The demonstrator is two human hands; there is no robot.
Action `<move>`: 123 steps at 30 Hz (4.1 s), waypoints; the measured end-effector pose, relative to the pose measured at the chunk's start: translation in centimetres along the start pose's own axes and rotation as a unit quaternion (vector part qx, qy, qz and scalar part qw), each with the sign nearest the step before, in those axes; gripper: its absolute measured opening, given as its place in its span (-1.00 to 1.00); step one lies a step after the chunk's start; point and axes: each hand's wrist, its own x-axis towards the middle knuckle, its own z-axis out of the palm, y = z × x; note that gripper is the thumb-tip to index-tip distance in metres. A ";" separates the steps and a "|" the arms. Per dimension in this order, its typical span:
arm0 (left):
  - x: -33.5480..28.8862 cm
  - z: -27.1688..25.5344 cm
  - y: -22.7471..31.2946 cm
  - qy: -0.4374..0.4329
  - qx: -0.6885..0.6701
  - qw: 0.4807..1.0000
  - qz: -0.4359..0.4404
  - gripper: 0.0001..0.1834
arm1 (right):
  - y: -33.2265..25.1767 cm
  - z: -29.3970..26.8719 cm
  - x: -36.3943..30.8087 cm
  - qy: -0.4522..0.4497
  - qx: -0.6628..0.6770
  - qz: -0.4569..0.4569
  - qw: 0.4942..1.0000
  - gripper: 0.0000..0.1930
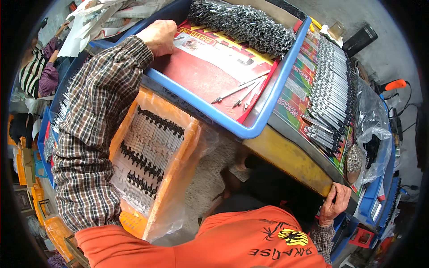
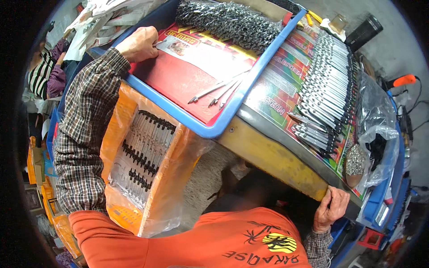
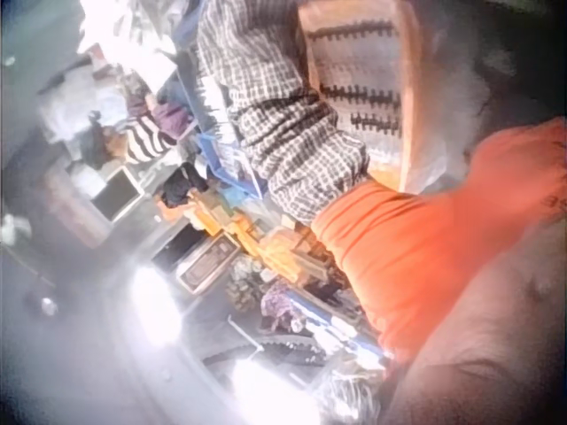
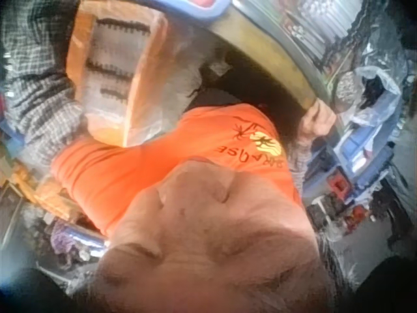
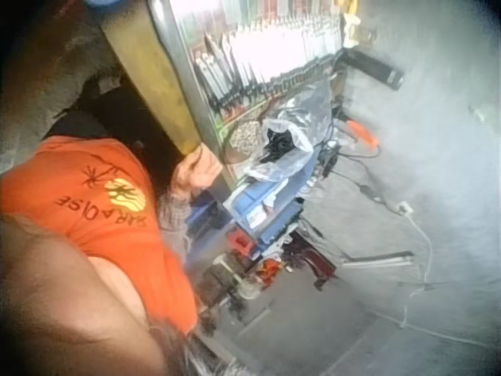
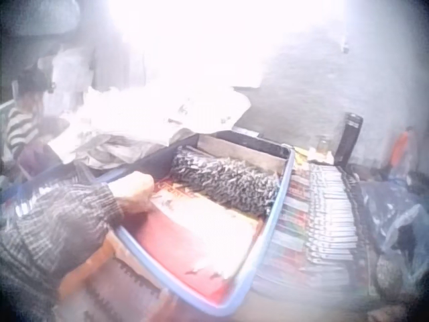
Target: The person picks up small metal and plastic components from the workstation, assembles them together by hand, and arranges the assembled pieces on the table.
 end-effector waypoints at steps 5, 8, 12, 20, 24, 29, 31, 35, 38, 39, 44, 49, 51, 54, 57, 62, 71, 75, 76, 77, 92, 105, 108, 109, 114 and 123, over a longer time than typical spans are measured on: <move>0.0 -0.4 -0.3 -0.006 0.023 1.000 0.007 -0.64 | 0.1 0.4 -0.1 0.001 -0.005 -0.003 1.000 -0.89; -0.4 0.2 -0.8 0.032 0.025 0.998 0.046 -0.67 | 0.0 0.2 0.1 0.000 -0.005 0.001 1.000 -0.89; -0.7 0.8 -0.6 0.100 -0.020 0.994 0.045 -0.72 | 0.0 0.2 0.1 0.002 -0.011 0.001 1.000 -0.89; -3.0 -1.0 2.3 0.220 -0.106 0.964 0.107 -0.71 | 0.3 0.2 0.0 0.014 0.001 -0.006 1.000 -0.87; -3.4 -1.3 7.0 0.216 -0.267 0.932 0.114 -0.76 | -0.3 0.1 0.0 0.024 -0.015 0.014 0.999 -0.85; -6.9 -4.1 11.7 0.204 -0.342 0.909 0.121 -0.79 | 0.2 0.2 0.5 0.030 0.025 -0.002 0.999 -0.79; -7.8 -4.6 13.3 0.178 -0.344 0.914 0.125 -0.77 | 0.7 -0.1 0.6 0.027 0.051 -0.007 0.998 -0.80; -9.5 -4.0 16.2 0.098 -0.375 0.912 0.134 -0.73 | 0.9 -1.6 -0.1 0.048 0.085 -0.019 0.995 -0.80; -10.3 -3.3 22.1 0.070 -0.492 0.855 0.148 -0.77 | 2.1 -3.3 -1.7 0.070 0.069 0.003 0.995 -0.79; -10.4 -3.3 22.7 0.015 -0.510 0.845 0.159 -0.80 | 2.5 -3.9 -2.3 0.075 0.059 0.007 0.995 -0.79; -12.1 -3.1 29.1 -0.013 -0.571 0.802 0.175 -0.93 | 5.7 -7.3 -4.3 0.112 0.010 0.019 0.994 -0.79; -13.3 -3.1 32.6 -0.017 -0.564 0.794 0.227 -0.92 | 10.8 -12.2 -5.4 0.165 -0.071 0.081 0.980 -0.88; -14.0 -3.4 34.2 -0.033 -0.566 0.793 0.224 -0.92 | 14.0 -13.4 -6.0 0.170 -0.095 0.126 0.973 -0.94; -14.4 -3.2 35.5 -0.031 -0.547 0.801 0.239 -0.89 | 19.1 -15.0 -6.3 0.186 -0.126 0.183 0.957 -0.90; -14.5 -3.0 36.4 -0.033 -0.545 0.803 0.239 -0.89 | 23.2 -15.7 -6.5 0.101 -0.142 0.220 0.960 -0.83; -14.0 -1.4 36.7 -0.057 -0.556 0.793 0.241 -0.86 | 26.4 -15.0 -5.5 -0.005 -0.061 0.270 0.961 -0.78; -13.5 -0.7 39.2 -0.088 -0.575 0.782 0.225 -0.88 | 28.0 -13.2 -4.3 -0.072 0.022 0.230 0.970 -0.69; -13.3 -0.7 40.2 -0.110 -0.572 0.781 0.226 -0.89 | 27.8 -13.2 -4.1 -0.087 0.043 0.201 0.975 -0.67; -13.2 -0.6 40.2 -0.119 -0.566 0.785 0.221 -0.88 | 27.8 -13.3 -3.9 -0.086 0.043 0.201 0.975 -0.67; -13.0 -0.2 40.3 -0.112 -0.570 0.780 0.232 -0.87 | 27.8 -13.3 -3.7 -0.098 0.050 0.213 0.971 -0.67; -13.9 1.0 40.8 -0.152 -0.611 0.751 0.199 -0.88 | 28.4 -13.1 -3.0 -0.084 0.107 0.269 0.954 -0.73; -14.7 1.6 40.2 -0.159 -0.628 0.740 0.182 -0.89 | 27.5 -13.4 -3.2 -0.061 0.070 0.297 0.950 -0.75; -15.1 1.5 40.1 -0.146 -0.629 0.743 0.172 -0.91 | 26.7 -13.7 -3.3 -0.063 0.035 0.305 0.950 -0.77; -15.1 1.5 40.0 -0.145 -0.637 0.738 0.168 -0.92 | 26.4 -14.0 -3.3 -0.086 0.048 0.325 0.941 -0.77; -15.3 1.5 39.8 -0.130 -0.651 0.727 0.174 -0.94 | 23.9 -14.3 -4.2 0.060 0.078 0.332 0.938 -0.74; -15.5 1.6 40.2 -0.122 -0.696 0.687 0.169 -0.90 | 10.2 -14.0 -3.1 0.035 0.327 0.262 0.907 -0.90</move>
